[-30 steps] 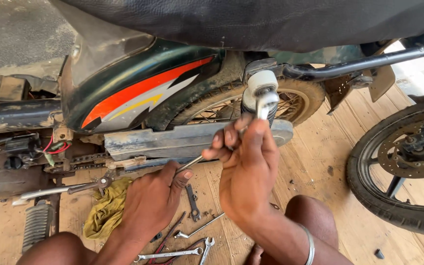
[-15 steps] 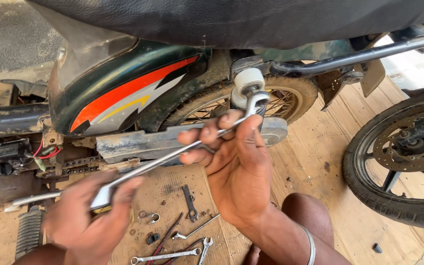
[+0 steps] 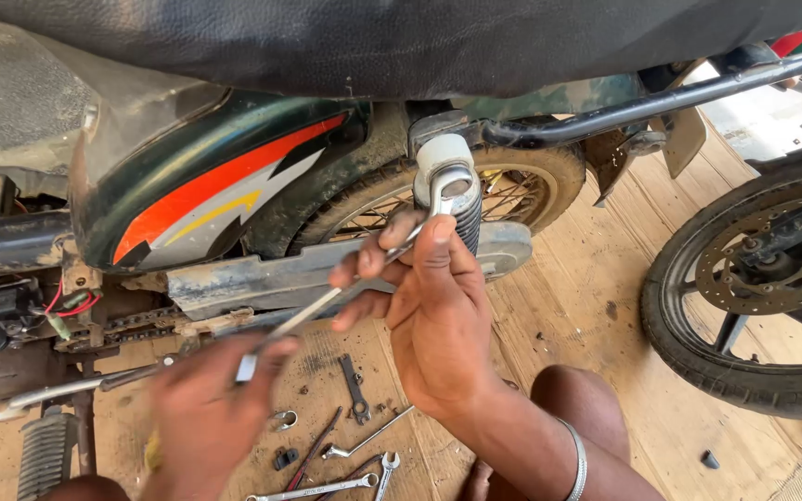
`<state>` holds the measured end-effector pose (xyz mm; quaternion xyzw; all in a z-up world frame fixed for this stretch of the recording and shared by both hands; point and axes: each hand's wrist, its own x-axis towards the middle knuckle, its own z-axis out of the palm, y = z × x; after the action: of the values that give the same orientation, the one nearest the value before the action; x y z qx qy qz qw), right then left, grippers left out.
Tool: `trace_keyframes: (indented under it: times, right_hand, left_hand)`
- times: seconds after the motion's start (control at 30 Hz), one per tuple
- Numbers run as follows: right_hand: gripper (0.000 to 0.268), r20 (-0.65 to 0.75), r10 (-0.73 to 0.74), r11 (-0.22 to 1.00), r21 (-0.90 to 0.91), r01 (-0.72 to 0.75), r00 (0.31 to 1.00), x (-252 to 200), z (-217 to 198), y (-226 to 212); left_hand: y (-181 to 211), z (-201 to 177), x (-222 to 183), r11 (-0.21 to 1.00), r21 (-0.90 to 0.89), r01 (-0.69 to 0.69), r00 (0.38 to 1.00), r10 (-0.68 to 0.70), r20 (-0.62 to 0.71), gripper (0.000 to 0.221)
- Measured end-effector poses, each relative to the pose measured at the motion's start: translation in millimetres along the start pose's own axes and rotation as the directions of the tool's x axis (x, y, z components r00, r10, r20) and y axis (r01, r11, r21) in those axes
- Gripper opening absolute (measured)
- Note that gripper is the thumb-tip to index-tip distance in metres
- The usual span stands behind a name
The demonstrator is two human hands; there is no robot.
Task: The person sits on the floor beside a motorcycle and uses a combination wrench to loosen and tighten the bolt on the rear shock absorber mount, repositioning the wrench repeatedly and steadying the shock spring by hand while turning the fastener.
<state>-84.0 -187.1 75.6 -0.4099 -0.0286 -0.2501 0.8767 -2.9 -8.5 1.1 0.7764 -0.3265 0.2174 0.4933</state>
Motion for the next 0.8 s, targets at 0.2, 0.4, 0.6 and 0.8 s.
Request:
trace_keyframes:
  times: [0.2,0.4,0.6,0.8]
  right_hand:
    - [0.039,-0.165,-0.07,0.973,-0.229,0.031,0.984,-2,-10,-3]
    - [0.037,-0.163,-0.079,0.968,-0.246,0.037,0.984,-4,-9,-8]
    - [0.037,-0.171,-0.005,0.997,-0.077,-0.008,0.985,-6,-8,-10]
    - [0.037,-0.205,-0.038,0.999,-0.033,0.032,0.978,-6,-4,-5]
  left_hand:
    - [9,65,-12,0.999,0.016,0.03,0.939,-0.033,0.343,0.018]
    - [21,80,-9,0.997,-0.068,-0.034,0.896,0.06,0.441,0.027]
    - [22,57,-13,0.988,-0.002,0.153,0.872,-0.134,0.47,0.023]
    - [32,41,-10,0.994,-0.107,0.003,0.92,0.039,0.389,0.028]
